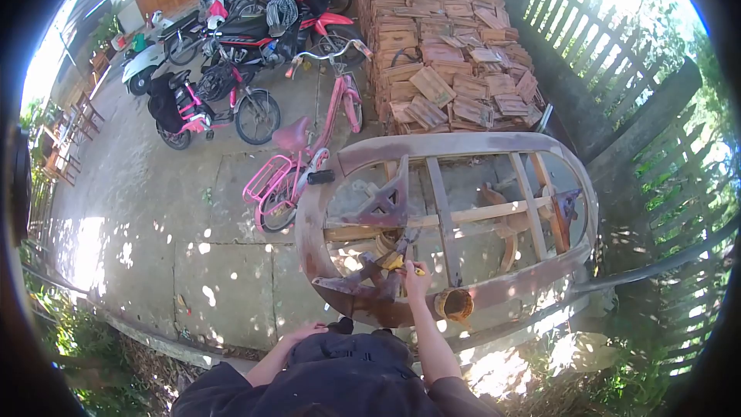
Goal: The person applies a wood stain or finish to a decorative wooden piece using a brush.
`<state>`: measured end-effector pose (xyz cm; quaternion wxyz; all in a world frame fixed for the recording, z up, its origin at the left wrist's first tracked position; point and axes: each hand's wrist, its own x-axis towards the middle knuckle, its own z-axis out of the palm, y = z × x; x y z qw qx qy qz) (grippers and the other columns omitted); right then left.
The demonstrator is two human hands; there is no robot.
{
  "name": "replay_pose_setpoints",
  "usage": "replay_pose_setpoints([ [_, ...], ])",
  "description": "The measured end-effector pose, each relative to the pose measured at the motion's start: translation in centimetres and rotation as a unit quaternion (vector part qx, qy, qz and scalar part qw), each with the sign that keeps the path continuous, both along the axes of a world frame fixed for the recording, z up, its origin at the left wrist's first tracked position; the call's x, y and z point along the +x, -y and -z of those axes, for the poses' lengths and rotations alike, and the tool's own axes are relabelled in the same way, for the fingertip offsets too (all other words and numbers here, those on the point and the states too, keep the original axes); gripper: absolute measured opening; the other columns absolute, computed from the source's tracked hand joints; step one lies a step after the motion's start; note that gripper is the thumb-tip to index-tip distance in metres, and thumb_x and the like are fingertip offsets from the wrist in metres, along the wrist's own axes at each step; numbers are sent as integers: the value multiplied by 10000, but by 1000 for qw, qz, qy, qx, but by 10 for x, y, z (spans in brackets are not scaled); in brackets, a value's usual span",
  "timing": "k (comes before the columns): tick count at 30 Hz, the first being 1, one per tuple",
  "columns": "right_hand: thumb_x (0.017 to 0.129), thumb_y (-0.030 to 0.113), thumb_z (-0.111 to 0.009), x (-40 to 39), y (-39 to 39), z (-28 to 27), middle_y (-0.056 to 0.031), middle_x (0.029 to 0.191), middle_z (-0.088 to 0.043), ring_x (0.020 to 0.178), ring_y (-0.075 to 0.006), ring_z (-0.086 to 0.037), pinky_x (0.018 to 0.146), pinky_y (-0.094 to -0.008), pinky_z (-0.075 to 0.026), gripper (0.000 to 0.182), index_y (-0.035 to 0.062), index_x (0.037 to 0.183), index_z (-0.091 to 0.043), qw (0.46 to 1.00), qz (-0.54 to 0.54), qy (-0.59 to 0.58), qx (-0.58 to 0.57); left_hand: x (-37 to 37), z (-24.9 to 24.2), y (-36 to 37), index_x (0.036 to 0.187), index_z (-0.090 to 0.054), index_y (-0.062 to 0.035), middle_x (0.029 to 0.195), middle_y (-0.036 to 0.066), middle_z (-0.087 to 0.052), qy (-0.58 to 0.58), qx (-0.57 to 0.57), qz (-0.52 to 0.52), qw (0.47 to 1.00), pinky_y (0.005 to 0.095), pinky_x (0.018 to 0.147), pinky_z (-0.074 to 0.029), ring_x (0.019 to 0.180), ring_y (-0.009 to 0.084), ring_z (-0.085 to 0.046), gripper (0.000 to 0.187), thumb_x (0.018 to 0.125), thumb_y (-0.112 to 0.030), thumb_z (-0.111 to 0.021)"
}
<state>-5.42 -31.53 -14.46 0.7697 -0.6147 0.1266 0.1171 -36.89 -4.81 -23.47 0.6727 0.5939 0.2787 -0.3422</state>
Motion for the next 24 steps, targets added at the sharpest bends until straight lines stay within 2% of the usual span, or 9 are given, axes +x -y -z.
replay_pose_setpoints([
  [5,1028,119,-671,10,2,2,-90,866,-668,718,-255,-773,606,-301,-619,183,7,927,-568,999,-47,2,9,2,-7,26,1540,-447,14,1511,238,-539,-2,90,-8,996,413,1176,-420,1393,338,-534,844,934,-478,-768],
  [7,1026,102,-661,12,-4,1,-93,870,-663,717,-255,-763,643,-320,-630,151,9,957,-564,999,33,13,-1,6,3,36,1421,-601,-26,1273,207,-698,51,302,-58,950,419,1034,-523,1198,311,-670,653,954,-460,-740],
  [11,1013,108,-680,7,-8,13,-70,852,-661,703,-198,-742,636,-294,-631,156,6,952,-580,999,-18,4,32,47,8,36,1286,-656,-38,1024,135,-767,67,355,-273,892,414,833,-592,995,282,-742,493,960,-399,-735],
  [13,1016,108,-675,10,-5,13,-67,850,-654,694,-192,-733,637,-297,-632,157,4,950,-576,998,-67,9,14,82,-39,42,1259,-661,-29,987,128,-732,28,362,-300,882,390,782,-603,981,246,-732,468,979,-399,-716],
  [15,1018,107,-670,16,-1,13,-64,848,-648,686,-186,-724,639,-300,-634,159,3,948,-572,992,-125,15,-3,99,-22,39,1300,-618,-26,1026,136,-698,73,338,-323,881,383,703,-618,969,225,-722,494,987,-394,-716],
  [18,1009,106,-692,26,-4,15,-78,892,-632,748,-257,-768,643,-323,-638,169,17,951,-561,998,42,43,37,120,12,37,1384,-544,-61,1155,165,-673,94,251,-432,861,402,657,-638,996,238,-715,539,982,-372,-726],
  [20,1013,120,-692,25,1,17,-78,906,-629,740,-246,-761,651,-325,-637,178,30,942,-557,998,23,44,31,130,21,38,1468,-438,-119,1246,178,-648,66,260,-450,852,396,601,-643,926,262,-733,622,971,-343,-738],
  [22,1017,125,-688,25,7,10,-83,912,-635,739,-243,-760,670,-328,-643,187,30,938,-548,991,-136,13,-5,138,8,38,1500,-398,-145,1259,190,-646,11,262,-455,851,396,599,-644,876,271,-742,658,969,-335,-737],
  [24,1014,122,-689,33,7,8,-88,912,-639,747,-248,-763,667,-336,-649,186,20,942,-551,994,-106,34,-12,143,3,38,1533,-359,-170,1273,202,-645,-44,258,-455,851,395,598,-646,825,280,-752,698,967,-327,-736],
])
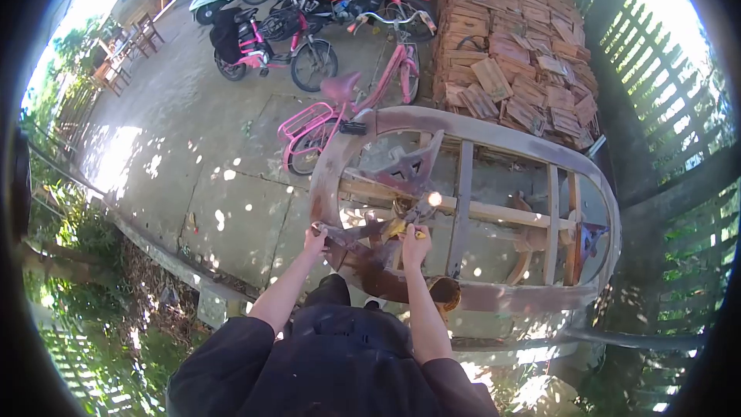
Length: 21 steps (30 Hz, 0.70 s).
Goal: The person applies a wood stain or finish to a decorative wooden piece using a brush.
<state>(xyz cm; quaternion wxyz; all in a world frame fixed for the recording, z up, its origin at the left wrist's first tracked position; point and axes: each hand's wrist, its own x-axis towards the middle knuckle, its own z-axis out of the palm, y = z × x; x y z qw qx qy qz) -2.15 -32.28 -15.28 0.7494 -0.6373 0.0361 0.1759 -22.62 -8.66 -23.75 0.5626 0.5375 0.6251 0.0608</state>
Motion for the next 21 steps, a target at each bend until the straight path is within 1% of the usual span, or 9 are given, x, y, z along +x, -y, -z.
replay_pose_setpoints([
  [2,1012,118,-689,1,-2,1,-93,911,-643,755,-253,-767,665,-343,-655,185,10,946,-554,999,29,19,-3,0,10,-5,1619,-226,-288,1208,157,-672,4,-16,-4,1000,417,608,-626,732,267,-736,786,996,-341,-704],
  [5,1015,129,-685,2,-1,1,-88,869,-648,748,-241,-771,629,-321,-640,193,2,930,-567,998,45,29,-22,2,18,-13,1645,-147,-342,1205,163,-675,3,-2,30,1000,442,603,-619,722,266,-725,847,1002,-319,-698],
  [7,1015,130,-683,5,4,-8,-90,851,-649,726,-235,-768,619,-310,-633,192,-1,923,-578,996,-68,32,-46,0,20,-14,1645,-135,-350,1198,166,-677,-3,-2,54,999,443,599,-615,712,261,-717,854,1003,-313,-696],
  [8,1015,130,-683,9,3,-13,-90,851,-649,726,-235,-768,619,-310,-633,192,-1,923,-578,996,-68,29,-49,3,21,-17,1646,-124,-358,1190,168,-679,-4,3,81,997,444,595,-612,701,256,-709,861,1004,-306,-695],
  [11,998,118,-689,13,-4,-22,-95,796,-687,680,-180,-745,547,-293,-566,163,-15,921,-632,992,49,75,-92,-1,13,-14,1637,-121,-353,1204,158,-657,18,-19,69,997,473,620,-614,746,257,-706,856,1006,-301,-697],
  [14,998,130,-690,6,-4,-3,-97,789,-693,676,-162,-742,546,-288,-551,165,-4,915,-642,998,18,57,-20,-6,15,-21,1578,-174,-293,1246,158,-616,32,-54,57,996,503,631,-614,819,269,-709,775,1011,-312,-702],
  [16,1002,126,-687,5,3,-5,-101,791,-695,674,-166,-742,556,-282,-552,178,-9,898,-638,993,-58,45,-91,-9,26,-23,1503,-227,-245,1289,169,-590,80,-72,62,992,515,639,-613,837,296,-714,696,1011,-341,-710],
  [19,1002,121,-687,11,-2,-13,-95,773,-698,659,-163,-737,561,-276,-548,174,-16,906,-639,988,-20,71,-136,-6,18,-23,1484,-231,-228,1400,180,-528,70,-88,55,992,577,758,-617,974,359,-715,699,1003,-347,-724],
  [21,1004,119,-684,5,-4,-10,-86,748,-700,634,-152,-726,557,-270,-534,173,-17,905,-641,987,67,126,-72,-8,15,-24,1504,-211,-233,1416,183,-519,72,-102,56,991,589,779,-614,1000,367,-709,729,1002,-348,-727],
])
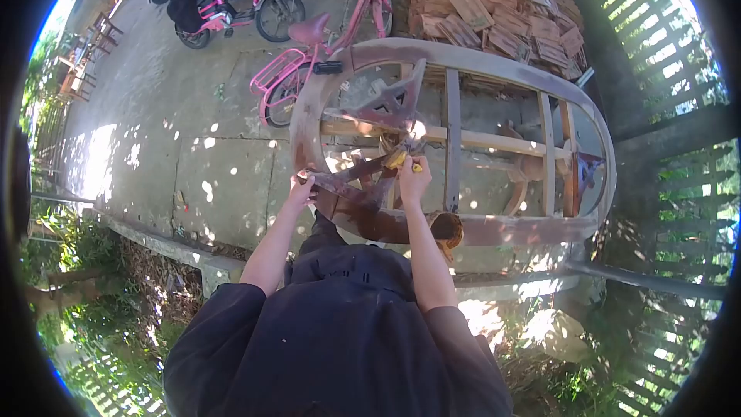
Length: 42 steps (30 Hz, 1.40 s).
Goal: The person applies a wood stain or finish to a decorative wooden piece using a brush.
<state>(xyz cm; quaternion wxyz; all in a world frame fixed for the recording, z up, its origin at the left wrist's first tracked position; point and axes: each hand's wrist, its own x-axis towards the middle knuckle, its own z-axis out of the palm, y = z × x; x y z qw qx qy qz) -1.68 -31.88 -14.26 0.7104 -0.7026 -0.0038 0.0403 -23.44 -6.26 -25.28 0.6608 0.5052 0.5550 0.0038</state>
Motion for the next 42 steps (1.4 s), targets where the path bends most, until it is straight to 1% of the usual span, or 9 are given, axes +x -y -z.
replay_pose_setpoints([
  [4,996,110,-692,-8,5,2,-80,780,-672,668,-207,-760,567,-285,-601,182,-16,899,-605,988,-120,-94,-11,2,-3,3,1552,-171,-247,1365,163,-546,0,0,-12,1000,529,718,-612,915,320,-705,802,993,-355,-735],
  [10,990,94,-690,-6,9,3,-88,782,-673,670,-212,-763,570,-278,-604,162,-28,909,-620,999,-4,-34,-8,3,-3,5,1540,-215,-248,1304,127,-586,-8,18,-18,1000,435,589,-600,772,240,-699,764,994,-354,-737],
  [12,998,98,-683,-8,18,-3,-94,796,-680,668,-214,-764,575,-277,-607,161,-36,927,-629,987,-134,-68,-48,2,-6,8,1536,-238,-245,1283,124,-598,-3,30,-24,999,417,573,-593,733,215,-689,745,994,-349,-739],
  [17,979,97,-701,6,31,7,-86,751,-689,656,-162,-745,549,-285,-576,174,-33,881,-640,998,-26,-58,-29,1,0,8,1582,-218,-247,1254,129,-610,-5,36,-32,999,416,569,-593,706,205,-674,813,981,-359,-753],
  [25,990,105,-705,20,40,2,-98,881,-686,685,-251,-774,609,-305,-646,159,-31,966,-625,974,-164,-151,-28,-4,10,4,1630,-80,-287,1415,188,-541,10,16,-6,1000,558,775,-606,1030,339,-698,950,974,-433,-752],
  [28,989,116,-715,17,36,5,-102,897,-687,707,-256,-779,618,-305,-650,169,-31,980,-632,989,-113,-97,-2,-4,16,0,1617,-108,-291,1405,192,-550,4,18,-11,1000,501,723,-603,1017,326,-699,927,971,-450,-754],
  [30,994,118,-713,24,46,0,-105,905,-685,734,-257,-783,627,-299,-653,170,-32,986,-635,938,-288,-180,-70,-3,18,4,1608,-137,-294,1373,179,-563,-2,22,-17,1000,433,658,-590,930,283,-699,906,967,-458,-756],
  [37,986,92,-726,39,48,-4,-101,901,-677,743,-261,-783,639,-299,-659,154,-37,983,-642,979,-182,-80,-42,0,9,14,1596,-205,-261,1287,144,-581,-5,73,-42,996,367,561,-551,809,225,-674,862,963,-471,-752],
  [42,994,96,-722,44,60,-15,-101,906,-677,729,-262,-780,642,-302,-660,168,-46,972,-636,939,-293,-163,-75,2,7,15,1578,-231,-248,1303,154,-581,-10,67,-59,996,338,509,-525,814,241,-685,890,928,-508,-781],
])
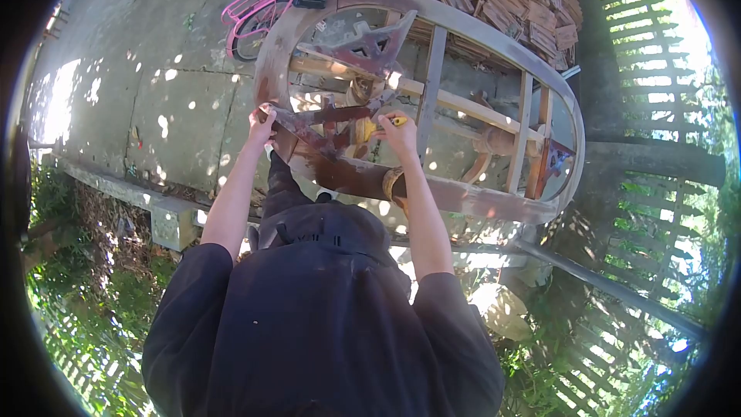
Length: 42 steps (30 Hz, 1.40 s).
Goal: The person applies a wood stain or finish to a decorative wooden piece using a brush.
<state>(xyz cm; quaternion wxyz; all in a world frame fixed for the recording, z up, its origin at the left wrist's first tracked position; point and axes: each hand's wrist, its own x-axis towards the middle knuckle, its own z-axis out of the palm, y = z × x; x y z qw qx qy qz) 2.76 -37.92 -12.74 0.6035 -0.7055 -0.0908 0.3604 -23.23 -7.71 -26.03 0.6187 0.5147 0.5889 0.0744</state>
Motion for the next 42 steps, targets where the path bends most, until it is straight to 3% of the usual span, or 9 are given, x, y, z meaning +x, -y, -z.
replay_pose_setpoints([
  [8,999,108,-717,6,17,-18,-111,999,-718,871,-248,-780,644,-323,-637,206,-77,1084,-680,995,35,-84,51,-1,6,-1,1575,-244,-276,1282,146,-608,7,-8,-17,1000,442,647,-583,867,261,-692,910,901,-543,-794],
  [14,969,117,-749,30,25,-40,-59,940,-745,845,-173,-757,643,-292,-593,221,-11,1149,-737,969,-133,133,-161,-1,5,1,1578,-252,-283,1291,142,-610,4,-5,-22,1000,446,691,-579,868,252,-682,889,912,-555,-776],
  [17,926,136,-787,48,24,-37,-75,936,-775,835,-206,-760,715,-340,-603,261,56,1173,-756,923,-208,201,-254,0,11,2,1578,-252,-279,1291,139,-611,12,1,-21,1000,441,690,-574,881,251,-678,881,920,-559,-766],
  [19,938,247,-773,50,20,-39,-119,1001,-792,892,-297,-765,789,-413,-601,306,128,1220,-766,790,-339,365,-357,-2,25,1,1580,-249,-280,1290,137,-612,19,8,-23,1000,442,689,-572,890,252,-678,880,923,-562,-762],
  [25,1006,397,-649,32,15,-37,-130,1121,-775,1039,-371,-725,874,-466,-575,326,273,1288,-757,719,-422,454,-315,-2,13,3,1589,-251,-289,1295,130,-616,22,10,-29,999,440,681,-563,888,251,-678,894,915,-560,-773],
  [30,1018,367,-639,45,31,-19,-127,1158,-767,1069,-369,-718,902,-459,-569,319,305,1314,-742,782,-312,423,-334,0,4,6,1570,-289,-238,937,68,-620,23,18,-49,998,371,542,-499,659,147,-591,896,895,-491,-820],
  [34,1018,370,-640,50,40,-20,-141,1169,-763,1064,-379,-720,895,-457,-570,317,299,1309,-746,778,-382,397,-302,-1,13,5,1568,-287,-224,955,77,-629,26,20,-54,998,365,543,-504,655,149,-592,899,894,-489,-821],
  [36,1018,379,-642,53,37,-15,-148,1170,-761,1066,-380,-719,896,-460,-570,320,300,1311,-745,816,-293,387,-312,1,15,2,1587,-276,-286,1303,141,-627,12,6,-45,999,435,672,-563,896,268,-693,906,897,-575,-786],
  [42,1025,400,-633,43,26,-10,-163,1111,-763,1013,-404,-719,873,-481,-567,330,296,1320,-737,796,-354,401,-284,4,0,3,1570,-278,-173,1157,161,-665,5,11,-48,999,378,617,-559,765,200,-659,924,892,-480,-826],
])
